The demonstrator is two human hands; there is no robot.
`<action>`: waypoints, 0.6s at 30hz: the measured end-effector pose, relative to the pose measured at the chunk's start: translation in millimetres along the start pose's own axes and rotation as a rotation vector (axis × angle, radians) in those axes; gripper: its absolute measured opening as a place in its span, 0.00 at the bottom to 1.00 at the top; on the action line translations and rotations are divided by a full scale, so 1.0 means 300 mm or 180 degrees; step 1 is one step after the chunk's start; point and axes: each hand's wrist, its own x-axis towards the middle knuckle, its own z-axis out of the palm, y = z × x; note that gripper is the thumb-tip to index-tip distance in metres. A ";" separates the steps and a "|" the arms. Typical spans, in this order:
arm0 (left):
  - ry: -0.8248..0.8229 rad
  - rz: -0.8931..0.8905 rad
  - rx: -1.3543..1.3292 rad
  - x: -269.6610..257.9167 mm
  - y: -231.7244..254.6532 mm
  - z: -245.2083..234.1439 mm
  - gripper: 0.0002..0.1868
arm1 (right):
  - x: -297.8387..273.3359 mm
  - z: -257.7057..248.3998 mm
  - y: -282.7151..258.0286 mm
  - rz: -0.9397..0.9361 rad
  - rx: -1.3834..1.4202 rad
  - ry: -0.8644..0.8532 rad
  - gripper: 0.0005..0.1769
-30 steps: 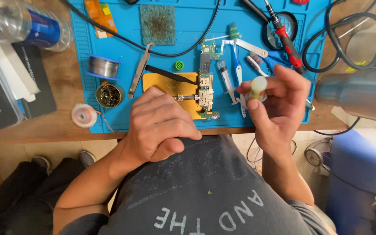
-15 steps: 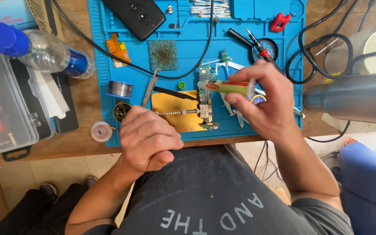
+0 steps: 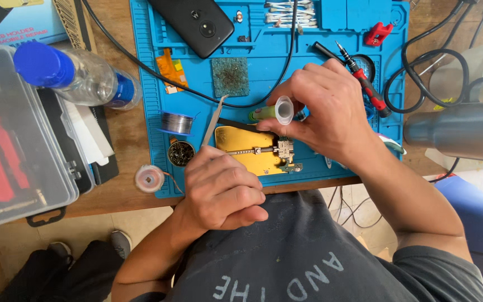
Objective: The person applies a green liquid from a tube onto a circuit board clamped to a workbench. They then use a hot air gun to heat the board while manipulating it with tweezers.
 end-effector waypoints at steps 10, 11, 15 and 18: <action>0.0061 0.0010 0.0016 0.007 -0.001 -0.002 0.26 | 0.017 0.014 -0.019 -0.0028 -0.0179 -0.0095 0.26; 0.0064 0.0007 0.0008 0.010 0.000 -0.001 0.26 | 0.022 0.010 -0.026 -0.0116 -0.0238 -0.0176 0.25; -0.0015 0.0008 0.0028 0.010 -0.002 -0.001 0.25 | 0.018 0.027 -0.035 -0.0182 -0.0235 -0.0292 0.24; 0.0017 0.0018 0.0005 0.012 -0.001 0.004 0.26 | 0.008 0.016 -0.035 -0.0142 -0.0134 -0.0334 0.23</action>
